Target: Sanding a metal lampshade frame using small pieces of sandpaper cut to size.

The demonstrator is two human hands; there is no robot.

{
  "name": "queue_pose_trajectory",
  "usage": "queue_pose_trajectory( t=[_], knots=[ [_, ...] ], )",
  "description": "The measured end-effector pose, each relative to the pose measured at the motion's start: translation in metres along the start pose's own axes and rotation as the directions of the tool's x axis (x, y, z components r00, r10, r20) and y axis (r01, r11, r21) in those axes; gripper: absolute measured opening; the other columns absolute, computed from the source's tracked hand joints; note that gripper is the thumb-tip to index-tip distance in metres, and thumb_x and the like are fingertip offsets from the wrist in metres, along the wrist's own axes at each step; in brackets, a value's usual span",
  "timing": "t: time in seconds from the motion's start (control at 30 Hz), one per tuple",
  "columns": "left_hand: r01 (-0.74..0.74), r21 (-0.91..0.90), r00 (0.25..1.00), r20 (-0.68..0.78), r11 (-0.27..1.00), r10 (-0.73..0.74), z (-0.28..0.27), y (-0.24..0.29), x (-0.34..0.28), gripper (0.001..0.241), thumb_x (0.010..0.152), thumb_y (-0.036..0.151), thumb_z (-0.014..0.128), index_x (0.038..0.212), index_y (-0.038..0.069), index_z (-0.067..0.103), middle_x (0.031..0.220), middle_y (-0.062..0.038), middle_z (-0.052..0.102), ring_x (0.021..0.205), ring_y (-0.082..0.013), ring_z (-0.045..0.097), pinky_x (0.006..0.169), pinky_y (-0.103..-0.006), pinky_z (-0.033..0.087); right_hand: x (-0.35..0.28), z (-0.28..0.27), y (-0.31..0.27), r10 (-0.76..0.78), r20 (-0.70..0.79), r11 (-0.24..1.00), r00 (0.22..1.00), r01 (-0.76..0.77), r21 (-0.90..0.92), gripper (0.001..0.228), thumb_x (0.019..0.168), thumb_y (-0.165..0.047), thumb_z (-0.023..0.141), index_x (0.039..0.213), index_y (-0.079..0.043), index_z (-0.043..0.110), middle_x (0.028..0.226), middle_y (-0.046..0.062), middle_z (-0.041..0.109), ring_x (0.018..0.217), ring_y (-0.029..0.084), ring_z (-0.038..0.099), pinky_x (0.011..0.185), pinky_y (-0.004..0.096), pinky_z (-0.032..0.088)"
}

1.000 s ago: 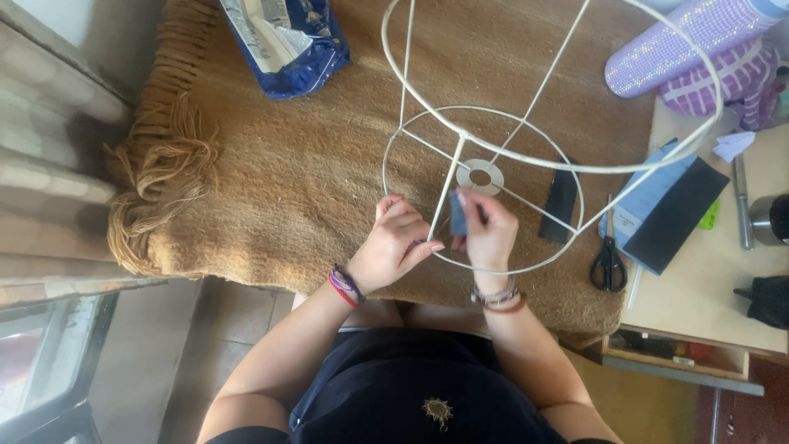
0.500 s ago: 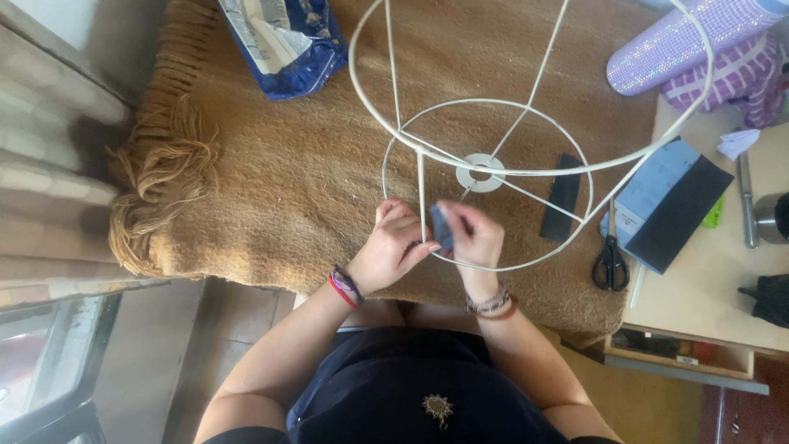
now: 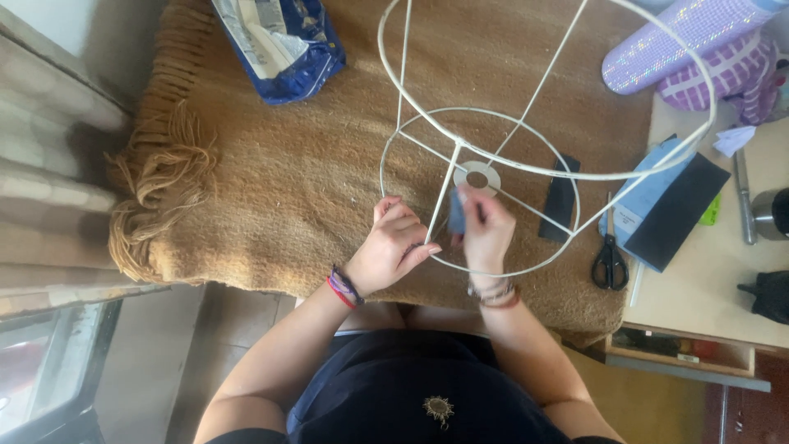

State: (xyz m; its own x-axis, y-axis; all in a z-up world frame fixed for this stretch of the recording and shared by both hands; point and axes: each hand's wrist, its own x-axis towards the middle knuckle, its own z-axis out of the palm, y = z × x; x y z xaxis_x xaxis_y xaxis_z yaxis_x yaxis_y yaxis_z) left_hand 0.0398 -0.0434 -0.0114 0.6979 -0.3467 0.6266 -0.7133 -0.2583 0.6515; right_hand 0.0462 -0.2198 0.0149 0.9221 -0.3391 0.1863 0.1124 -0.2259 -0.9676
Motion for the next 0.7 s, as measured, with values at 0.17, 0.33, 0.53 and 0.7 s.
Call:
queue_pose_trajectory(
  t=[0.17, 0.33, 0.53, 0.7],
  knots=[
    [0.018, -0.037, 1.0, -0.014, 0.999, -0.019, 0.005, -0.001, -0.007, 0.035, 0.104, 0.038, 0.06, 0.08, 0.013, 0.062, 0.072, -0.004, 0.056, 0.083, -0.0249, 0.058, 0.105, -0.054, 0.03, -0.002, -0.002, 0.004, -0.127, 0.059, 0.941, 0.99, 0.139, -0.308, 0.006, 0.093, -0.017, 0.082, 0.092, -0.011, 0.081, 0.079, 0.014, 0.075, 0.072, 0.031, 0.075, 0.06, 0.038, 0.056],
    [0.017, -0.009, 1.0, 0.001, 1.0, -0.017, -0.004, 0.006, 0.001, 0.038, 0.104, 0.039, 0.059, 0.077, 0.013, 0.06, 0.071, -0.003, 0.054, 0.083, -0.0246, 0.057, 0.106, -0.055, 0.029, -0.018, 0.004, -0.009, 0.016, 0.041, 0.997, 0.999, -0.013, -0.08, 0.01, 0.096, -0.003, 0.07, 0.102, -0.003, 0.078, 0.065, 0.017, 0.069, 0.034, 0.018, 0.058, 0.025, 0.027, 0.043],
    [0.033, -0.042, 0.999, 0.001, 0.999, -0.033, 0.004, -0.002, -0.007, 0.035, 0.104, 0.038, 0.06, 0.081, 0.012, 0.062, 0.073, -0.005, 0.056, 0.084, -0.0256, 0.057, 0.107, -0.0556, 0.029, 0.003, -0.006, 0.018, -0.088, 0.052, 0.978, 0.995, 0.096, -0.184, 0.006, 0.095, -0.011, 0.076, 0.098, -0.009, 0.08, 0.064, 0.014, 0.07, 0.044, 0.021, 0.063, 0.035, 0.029, 0.046],
    [0.023, 0.02, 0.999, 0.028, 1.0, -0.024, -0.004, 0.004, -0.006, 0.039, 0.104, 0.038, 0.061, 0.076, 0.011, 0.059, 0.07, -0.005, 0.054, 0.084, -0.0257, 0.057, 0.11, -0.0573, 0.027, -0.034, -0.014, 0.016, -0.061, 0.135, 0.965, 0.989, 0.093, -0.247, 0.009, 0.094, -0.003, 0.071, 0.094, -0.006, 0.079, 0.065, 0.016, 0.071, 0.038, 0.021, 0.062, 0.03, 0.031, 0.044]
  ],
)
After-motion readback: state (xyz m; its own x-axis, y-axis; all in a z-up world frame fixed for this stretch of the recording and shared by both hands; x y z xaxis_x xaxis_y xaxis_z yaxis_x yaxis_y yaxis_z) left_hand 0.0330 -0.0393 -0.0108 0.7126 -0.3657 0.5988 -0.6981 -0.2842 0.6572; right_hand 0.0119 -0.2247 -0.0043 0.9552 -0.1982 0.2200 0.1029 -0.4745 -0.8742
